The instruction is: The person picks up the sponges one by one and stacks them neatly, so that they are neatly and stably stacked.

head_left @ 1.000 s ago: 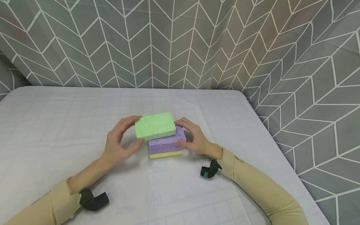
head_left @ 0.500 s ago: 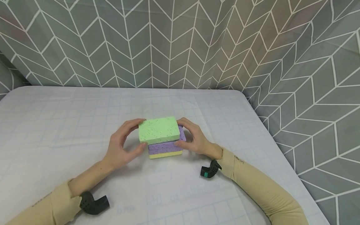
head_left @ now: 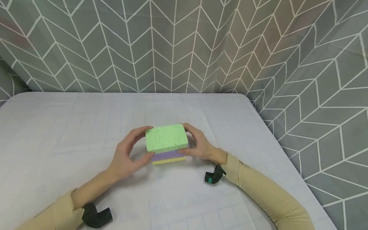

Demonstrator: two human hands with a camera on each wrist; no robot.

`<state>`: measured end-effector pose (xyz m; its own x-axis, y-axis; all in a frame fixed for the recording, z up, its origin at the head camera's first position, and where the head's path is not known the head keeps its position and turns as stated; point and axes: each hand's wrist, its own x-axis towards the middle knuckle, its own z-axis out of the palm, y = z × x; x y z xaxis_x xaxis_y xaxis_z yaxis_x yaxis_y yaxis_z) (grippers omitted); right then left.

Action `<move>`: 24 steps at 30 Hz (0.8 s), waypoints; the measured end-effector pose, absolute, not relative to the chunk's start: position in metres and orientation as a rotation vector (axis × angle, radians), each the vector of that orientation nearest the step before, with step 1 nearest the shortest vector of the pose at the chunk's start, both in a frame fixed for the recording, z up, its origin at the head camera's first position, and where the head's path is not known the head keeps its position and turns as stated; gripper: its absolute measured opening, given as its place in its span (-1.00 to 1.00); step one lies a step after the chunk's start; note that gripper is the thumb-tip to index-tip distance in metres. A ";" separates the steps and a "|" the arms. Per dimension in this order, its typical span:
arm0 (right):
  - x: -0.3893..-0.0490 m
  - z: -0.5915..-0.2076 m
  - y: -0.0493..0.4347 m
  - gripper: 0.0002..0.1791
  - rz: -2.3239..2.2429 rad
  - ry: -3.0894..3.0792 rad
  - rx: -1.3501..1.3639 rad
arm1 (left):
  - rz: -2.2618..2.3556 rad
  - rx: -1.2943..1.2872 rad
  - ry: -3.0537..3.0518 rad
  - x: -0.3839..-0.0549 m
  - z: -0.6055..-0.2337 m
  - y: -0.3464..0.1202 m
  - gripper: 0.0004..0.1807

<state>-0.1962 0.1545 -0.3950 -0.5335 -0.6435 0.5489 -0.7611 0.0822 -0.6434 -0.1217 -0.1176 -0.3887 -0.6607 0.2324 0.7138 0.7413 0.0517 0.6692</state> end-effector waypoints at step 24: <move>-0.194 -0.394 0.157 0.00 1.412 -2.191 1.456 | -1.719 -0.765 -2.143 -0.113 -0.388 -0.115 -0.05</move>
